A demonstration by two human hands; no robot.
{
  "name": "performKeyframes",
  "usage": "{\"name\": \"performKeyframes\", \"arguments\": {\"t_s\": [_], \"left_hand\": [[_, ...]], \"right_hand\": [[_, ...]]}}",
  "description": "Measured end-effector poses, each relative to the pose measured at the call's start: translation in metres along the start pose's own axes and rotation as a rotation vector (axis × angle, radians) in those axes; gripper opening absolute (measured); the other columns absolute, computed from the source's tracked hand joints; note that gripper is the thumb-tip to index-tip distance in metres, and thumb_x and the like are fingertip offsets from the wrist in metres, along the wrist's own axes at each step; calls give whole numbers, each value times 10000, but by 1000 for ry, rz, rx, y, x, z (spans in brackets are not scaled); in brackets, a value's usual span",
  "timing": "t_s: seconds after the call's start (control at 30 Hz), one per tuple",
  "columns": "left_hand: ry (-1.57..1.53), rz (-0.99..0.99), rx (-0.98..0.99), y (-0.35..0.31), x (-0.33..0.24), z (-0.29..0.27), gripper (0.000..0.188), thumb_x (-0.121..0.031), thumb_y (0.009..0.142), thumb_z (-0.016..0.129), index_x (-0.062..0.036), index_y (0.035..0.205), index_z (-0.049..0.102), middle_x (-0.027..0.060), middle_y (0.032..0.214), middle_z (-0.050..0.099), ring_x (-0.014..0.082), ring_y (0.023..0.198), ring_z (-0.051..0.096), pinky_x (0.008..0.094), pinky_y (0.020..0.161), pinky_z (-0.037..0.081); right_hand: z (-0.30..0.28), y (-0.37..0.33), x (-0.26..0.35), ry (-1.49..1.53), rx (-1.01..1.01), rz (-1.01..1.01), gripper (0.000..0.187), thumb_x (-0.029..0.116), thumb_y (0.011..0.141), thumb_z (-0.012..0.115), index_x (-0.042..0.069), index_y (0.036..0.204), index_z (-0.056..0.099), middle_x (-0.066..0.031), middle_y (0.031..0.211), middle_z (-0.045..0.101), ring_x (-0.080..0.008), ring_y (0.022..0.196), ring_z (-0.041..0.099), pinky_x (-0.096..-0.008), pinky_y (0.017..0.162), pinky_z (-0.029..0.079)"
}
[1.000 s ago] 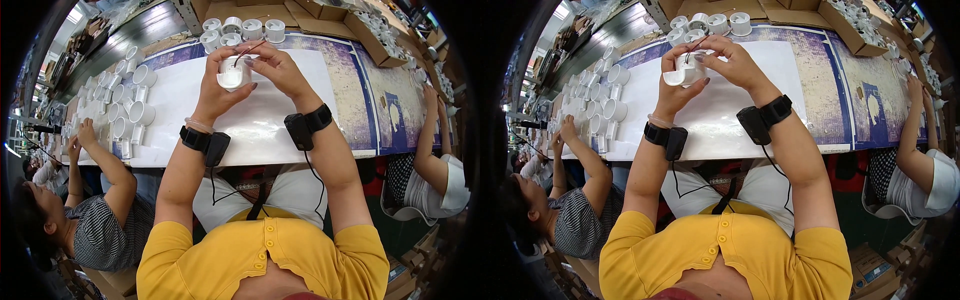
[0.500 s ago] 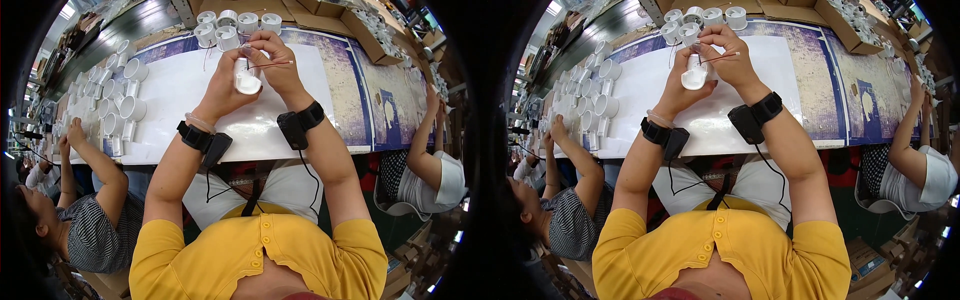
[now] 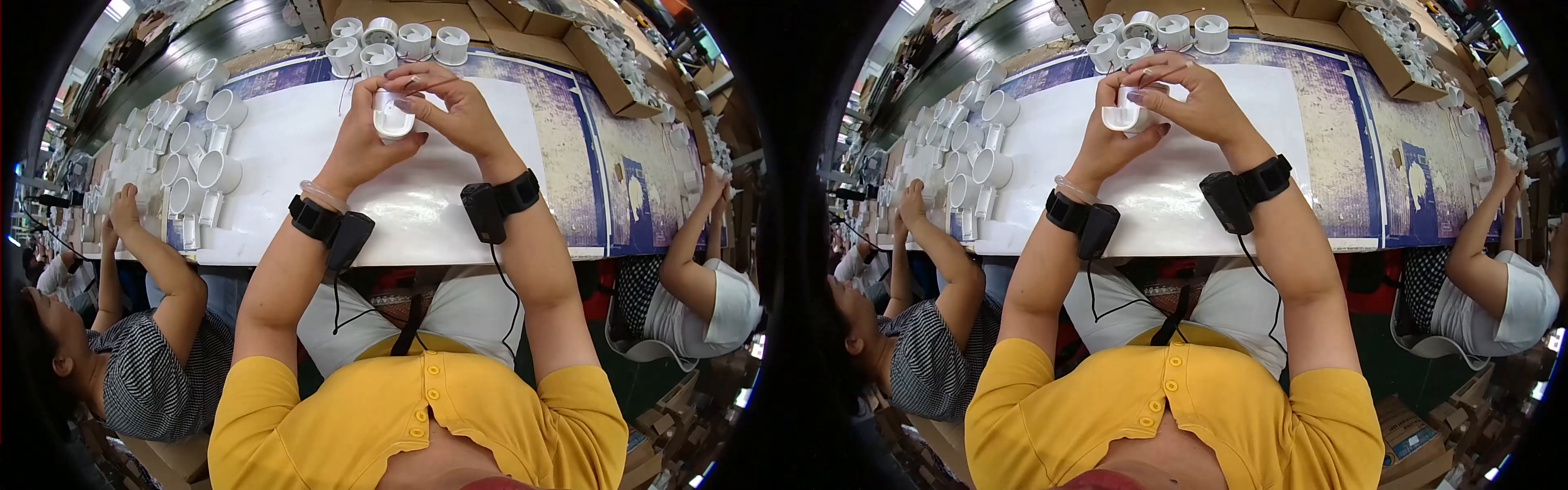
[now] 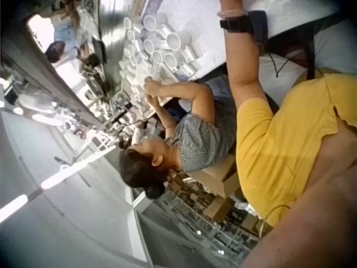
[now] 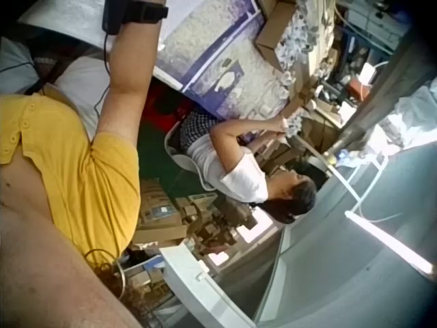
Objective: The person threads wires through a housing, presses a fan into it, and then threads the wires through a base before pressing the housing onto the base.
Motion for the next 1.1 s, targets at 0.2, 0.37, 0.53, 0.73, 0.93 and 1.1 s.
{"name": "performKeyframes", "arguments": {"t_s": [0.2, 0.37, 0.53, 0.73, 0.93, 1.1], "left_hand": [[52, -52, 25, 0, -10, 3, 719, -123, 680, 792, -36, 1231, 338, 130, 1129, 513, 199, 1046, 539, 298, 882, 445], [-86, -121, 42, 0, -2, 3, 770, -121, 685, 790, -40, 1267, 292, 128, 1157, 503, 207, 1076, 529, 301, 894, 443], [-381, -118, -9, 1, 6, 4, 946, -115, 673, 796, -55, 1365, 154, 138, 1213, 473, 234, 1128, 506, 321, 942, 428], [-285, -40, 44, 1, -2, 5, 1122, -126, 647, 816, -52, 1421, 8, 178, 1283, 416, 270, 1165, 489, 346, 980, 410], [-75, 0, 47, -2, -1, 11, 1141, -66, 663, 785, -124, 1456, -33, 141, 1303, 409, 254, 1173, 490, 342, 972, 424], [33, -43, 13, -4, 0, 13, 1143, -68, 653, 783, -103, 1456, -30, 161, 1289, 411, 248, 1155, 496, 327, 959, 425]], "right_hand": [[-3, -4, -5, -46, -199, 40, 164, 123, 854, 652, 37, 985, 701, -57, 1064, 637, -137, 1019, 565, -283, 896, 443], [3, -2, -7, 60, -200, 145, 226, 177, 900, 594, 13, 1030, 678, -67, 1047, 643, -143, 996, 573, -284, 901, 436], [-1, 1, -6, 405, -117, 244, 295, 197, 946, 495, -16, 1095, 636, -76, 1062, 634, -156, 989, 571, -289, 914, 423], [12, 1, -20, 501, -100, 295, 255, 166, 935, 501, -5, 1066, 638, -73, 1027, 644, -136, 960, 587, -249, 869, 436], [16, -4, -22, 449, -31, 283, 223, 140, 918, 533, -11, 1036, 648, -81, 1004, 658, -119, 909, 609, -235, 815, 476], [18, -6, -27, 463, -59, 411, 257, 186, 928, 525, -22, 1038, 626, -80, 1010, 638, -139, 905, 618, -241, 800, 493]]}}
Point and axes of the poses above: each hand's wrist, its own y-axis towards the middle knuckle, its own z-axis out of the palm, x = y × z, the point moved 4 cm from there along y, towards the middle knuckle
